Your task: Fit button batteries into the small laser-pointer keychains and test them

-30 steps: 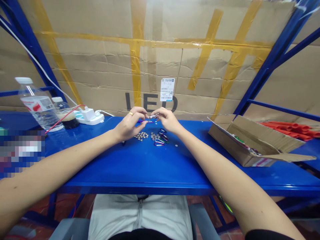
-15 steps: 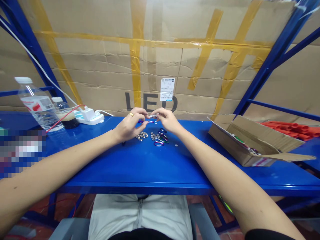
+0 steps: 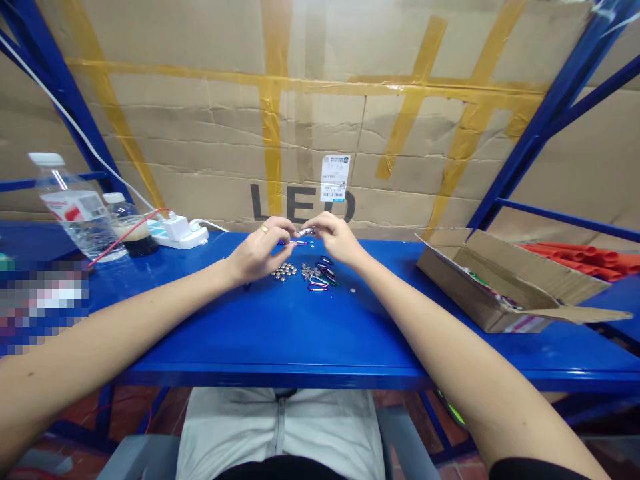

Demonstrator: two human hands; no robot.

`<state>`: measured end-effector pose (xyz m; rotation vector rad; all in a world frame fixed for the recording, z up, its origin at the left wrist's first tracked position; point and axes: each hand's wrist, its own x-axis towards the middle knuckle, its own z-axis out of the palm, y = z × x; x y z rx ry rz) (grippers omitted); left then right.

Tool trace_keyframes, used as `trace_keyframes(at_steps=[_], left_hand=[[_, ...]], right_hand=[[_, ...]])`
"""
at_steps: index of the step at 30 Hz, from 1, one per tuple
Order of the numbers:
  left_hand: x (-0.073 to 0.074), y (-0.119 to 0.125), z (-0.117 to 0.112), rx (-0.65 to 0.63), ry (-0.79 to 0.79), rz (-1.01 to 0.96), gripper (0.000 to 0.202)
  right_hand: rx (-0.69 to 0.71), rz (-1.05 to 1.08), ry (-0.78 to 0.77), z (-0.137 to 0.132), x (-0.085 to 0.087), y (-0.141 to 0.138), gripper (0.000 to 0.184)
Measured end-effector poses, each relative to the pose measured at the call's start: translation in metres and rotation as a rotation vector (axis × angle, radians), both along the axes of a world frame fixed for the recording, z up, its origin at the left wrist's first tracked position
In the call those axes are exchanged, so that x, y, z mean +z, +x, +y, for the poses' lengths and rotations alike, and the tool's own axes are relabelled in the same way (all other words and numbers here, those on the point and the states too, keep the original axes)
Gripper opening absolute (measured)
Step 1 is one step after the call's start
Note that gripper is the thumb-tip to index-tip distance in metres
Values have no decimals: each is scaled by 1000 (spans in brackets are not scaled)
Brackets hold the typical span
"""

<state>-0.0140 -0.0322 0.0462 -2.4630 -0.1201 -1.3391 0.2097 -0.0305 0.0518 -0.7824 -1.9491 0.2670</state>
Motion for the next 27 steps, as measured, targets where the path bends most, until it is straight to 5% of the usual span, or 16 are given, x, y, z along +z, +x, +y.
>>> trace_keyframes(at_steps=[15, 27], left_hand=[[-4, 0, 2, 16, 8, 28, 11], [1, 1, 0, 62, 29, -50, 14]], right_hand=[[13, 29, -38, -2, 0, -2, 17], [183, 256, -316, -4, -6, -10, 23]])
